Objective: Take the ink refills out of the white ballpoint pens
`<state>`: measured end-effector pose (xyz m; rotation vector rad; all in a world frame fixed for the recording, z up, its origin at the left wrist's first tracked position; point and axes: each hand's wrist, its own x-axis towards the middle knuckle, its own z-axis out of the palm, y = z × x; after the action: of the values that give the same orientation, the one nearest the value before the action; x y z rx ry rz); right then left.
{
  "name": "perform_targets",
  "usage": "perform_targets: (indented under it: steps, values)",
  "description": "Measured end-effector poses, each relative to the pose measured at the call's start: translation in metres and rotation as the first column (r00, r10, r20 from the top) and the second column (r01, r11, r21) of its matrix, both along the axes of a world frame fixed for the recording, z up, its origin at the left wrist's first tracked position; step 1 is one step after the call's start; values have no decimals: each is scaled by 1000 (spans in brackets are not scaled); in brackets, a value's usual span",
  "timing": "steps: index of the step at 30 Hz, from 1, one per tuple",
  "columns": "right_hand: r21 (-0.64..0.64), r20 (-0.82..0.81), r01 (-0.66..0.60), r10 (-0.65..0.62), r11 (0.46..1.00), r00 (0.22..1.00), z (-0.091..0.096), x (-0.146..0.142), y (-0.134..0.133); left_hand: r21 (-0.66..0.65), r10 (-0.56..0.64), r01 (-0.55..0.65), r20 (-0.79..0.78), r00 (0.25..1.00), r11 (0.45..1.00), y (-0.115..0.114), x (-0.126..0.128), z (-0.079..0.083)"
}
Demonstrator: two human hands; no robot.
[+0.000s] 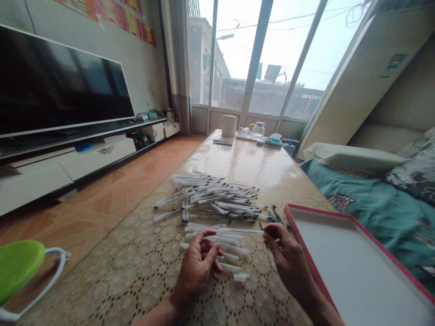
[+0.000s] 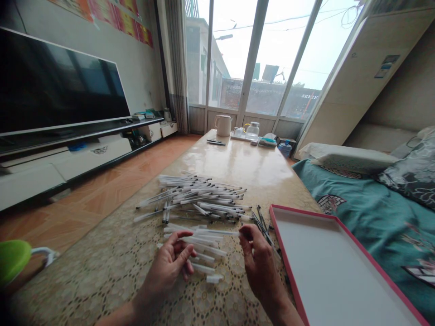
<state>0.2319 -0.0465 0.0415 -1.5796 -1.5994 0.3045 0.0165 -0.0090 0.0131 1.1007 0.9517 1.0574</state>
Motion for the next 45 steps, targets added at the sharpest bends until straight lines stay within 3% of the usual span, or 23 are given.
perform_targets:
  steps: [7, 10, 13, 15, 19, 24, 28, 31, 34, 36, 39, 41, 45]
  values:
    - [11, -62, -66, 67, 998, 996, -15, -15, -18, -5, -14, 14, 51, 999, 1000, 1, -2, 3]
    - [15, 124, -107, 105, 994, 987, -16, -16, -19, -22, -37, 38, 34, 999, 999, -1, -1, 3]
    - [-64, 395, -189, 199, 980, 897, -16, -18, -21, 0, -143, 143, -36, 989, 990, -6, 0, -1]
    - [-128, 489, -214, 249, 969, 836, -19, -21, -22, 41, -221, 227, -121, 968, 973, -10, 1, -2]
    - [-206, 526, -243, 317, 948, 789, -26, -26, -23, 193, -261, 346, -364, 894, 918, -13, 0, 2]
    - [-228, 478, -259, 339, 939, 810, -32, -26, -26, 424, -145, 466, -599, 788, 777, -13, -3, 3]
    - [-232, 465, -287, 366, 929, 806, -34, -22, -27, 446, -65, 519, -710, 701, 729, -15, -2, 1]
    - [-195, 513, -296, 355, 935, 782, -31, -22, -26, 429, -54, 498, -714, 698, 754, -17, 2, 4]
    - [-154, 570, -305, 337, 940, 749, -23, -18, -26, 336, -157, 441, -619, 769, 833, -18, 4, 9]
    - [-108, 609, -292, 295, 950, 736, -17, -7, -27, 202, -207, 341, -488, 848, 918, -16, 2, 11]
    - [19, 589, -162, 120, 987, 799, -11, 16, -26, 55, -93, 117, -329, 940, 992, -11, -5, 13]
    - [82, 479, -39, -5, 996, 878, -10, 24, -23, 109, -32, 69, -314, 949, 992, -9, -8, 14]
    - [8, 374, -109, 98, 994, 922, -14, 9, -16, 261, 38, 78, -413, 910, 962, -8, -7, 13]
